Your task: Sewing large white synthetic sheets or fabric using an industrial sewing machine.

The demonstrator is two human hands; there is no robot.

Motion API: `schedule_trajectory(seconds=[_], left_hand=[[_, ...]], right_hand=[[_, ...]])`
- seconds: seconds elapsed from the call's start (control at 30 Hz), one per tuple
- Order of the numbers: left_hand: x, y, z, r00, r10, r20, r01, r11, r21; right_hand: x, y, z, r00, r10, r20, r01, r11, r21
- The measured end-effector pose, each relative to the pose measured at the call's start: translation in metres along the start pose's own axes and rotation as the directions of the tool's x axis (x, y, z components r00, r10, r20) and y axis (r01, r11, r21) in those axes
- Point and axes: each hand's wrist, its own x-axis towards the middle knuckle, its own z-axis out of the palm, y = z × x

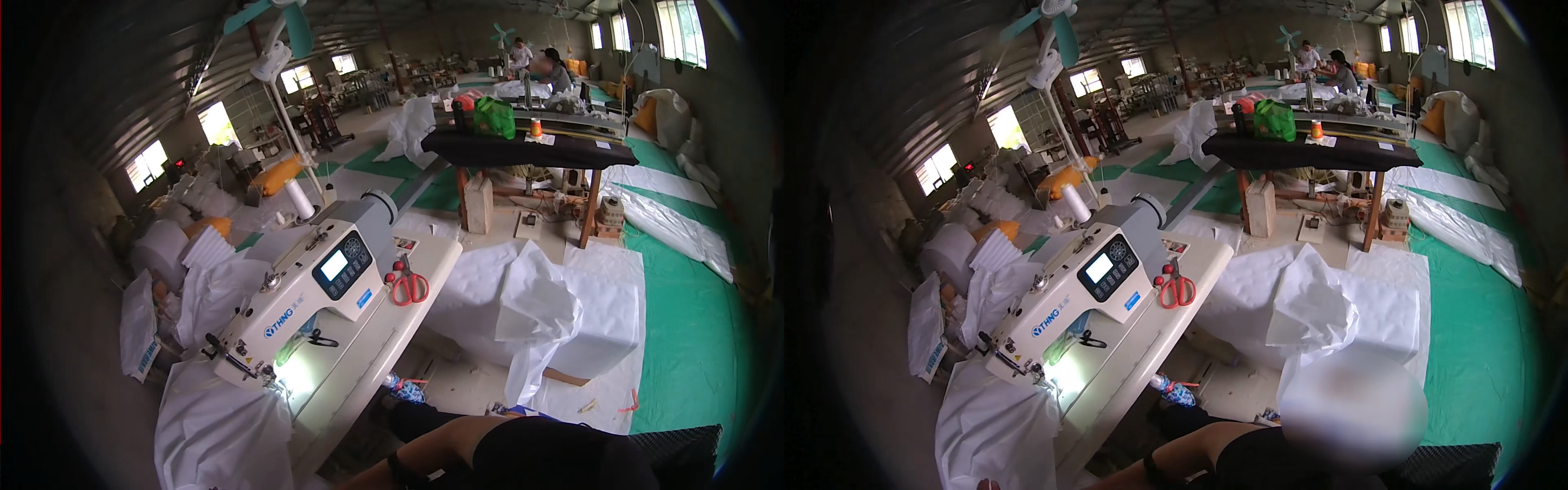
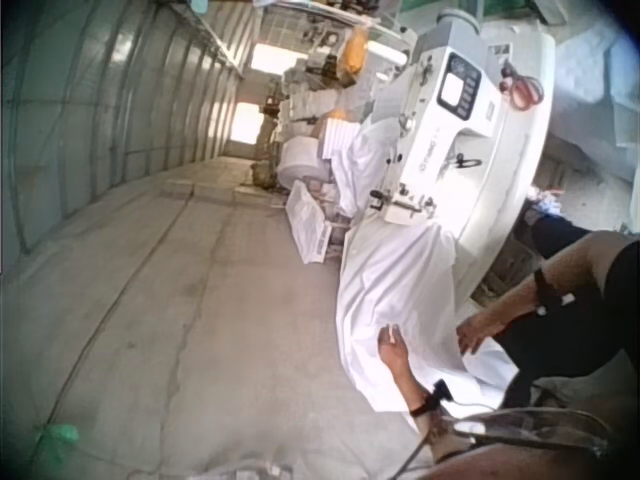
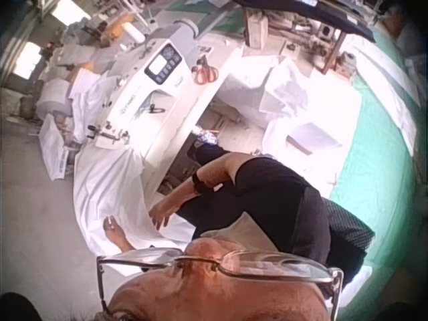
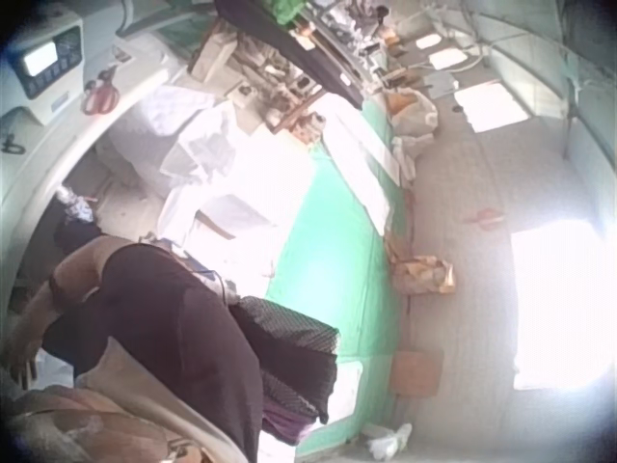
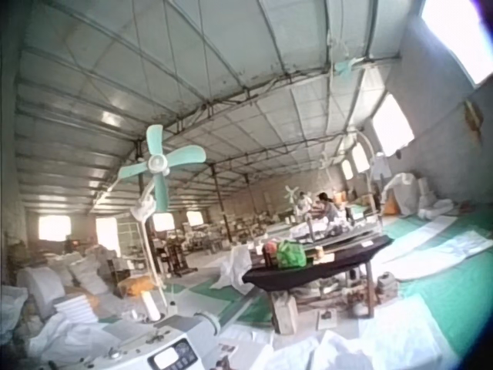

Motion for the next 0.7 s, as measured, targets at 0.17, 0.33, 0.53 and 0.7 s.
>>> schedule_trajectory(seconds=[0.17, 0.33, 0.53, 0.7], left_hand=[[0.011, 0.016, 0.022, 0.992, 0.028, 0.127, -0.044, 0.990, 0.132], [0.030, -0.081, 0.093, 1.000, 0.015, 0.007, -0.016, 0.943, 0.332], [0.000, -0.121, 0.118, 0.935, 0.302, 0.188, -0.353, 0.731, 0.584], [0.027, -0.116, 0.122, 0.920, 0.176, 0.350, -0.368, 0.694, 0.618]], right_hand=[[-0.017, 0.008, 0.009, 0.999, 0.025, 0.024, -0.022, 0.995, -0.096], [-0.080, 0.035, 0.022, 0.893, -0.125, 0.433, 0.399, 0.666, -0.630], [-0.231, 0.055, -0.049, 0.847, 0.519, -0.116, -0.505, 0.853, 0.135], [-0.214, 0.047, -0.044, 0.838, 0.544, -0.040, -0.541, 0.820, -0.189]])
